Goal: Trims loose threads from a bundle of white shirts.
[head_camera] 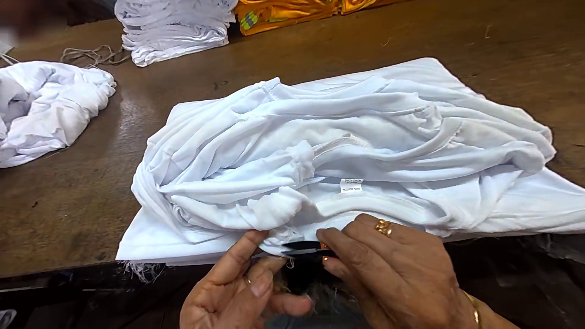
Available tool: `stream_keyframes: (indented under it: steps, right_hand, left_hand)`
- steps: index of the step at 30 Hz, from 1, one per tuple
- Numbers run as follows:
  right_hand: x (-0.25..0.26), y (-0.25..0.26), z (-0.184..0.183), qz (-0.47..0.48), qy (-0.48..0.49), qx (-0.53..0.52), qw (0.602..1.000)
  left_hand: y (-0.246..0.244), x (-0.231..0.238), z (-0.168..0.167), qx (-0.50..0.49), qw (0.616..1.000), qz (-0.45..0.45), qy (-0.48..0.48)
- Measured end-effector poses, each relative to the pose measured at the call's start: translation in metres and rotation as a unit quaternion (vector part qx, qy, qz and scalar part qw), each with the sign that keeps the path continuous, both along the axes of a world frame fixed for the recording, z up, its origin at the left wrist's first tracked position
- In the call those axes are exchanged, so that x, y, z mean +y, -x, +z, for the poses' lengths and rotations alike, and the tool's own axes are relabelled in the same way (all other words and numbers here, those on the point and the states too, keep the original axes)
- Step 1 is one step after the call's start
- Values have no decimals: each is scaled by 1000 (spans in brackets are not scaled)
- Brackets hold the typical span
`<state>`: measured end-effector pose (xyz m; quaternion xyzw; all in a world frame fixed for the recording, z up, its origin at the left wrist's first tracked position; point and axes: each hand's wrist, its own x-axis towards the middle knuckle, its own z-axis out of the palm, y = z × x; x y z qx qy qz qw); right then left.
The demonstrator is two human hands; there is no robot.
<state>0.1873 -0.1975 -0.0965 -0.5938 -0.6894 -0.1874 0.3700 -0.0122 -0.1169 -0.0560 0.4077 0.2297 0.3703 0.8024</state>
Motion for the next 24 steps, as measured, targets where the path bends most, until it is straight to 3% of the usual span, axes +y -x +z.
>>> stream_keyframes:
  steps: [10,14,19,24]
  right_hand:
    - [8,7,0,-20,-23,-2,1000]
    - [9,4,1,14,-6,11,1000]
    - [6,-8,8,75,41,125,988]
    - [17,2,18,148,70,346,924]
  left_hand:
    - [-2,-2,-1,-44,997,-14,65]
    - [-4,-1,-4,-30,997,-8,68]
    - [-16,-1,-11,47,994,101,-11]
    - [-21,1,-21,53,986,119,-104]
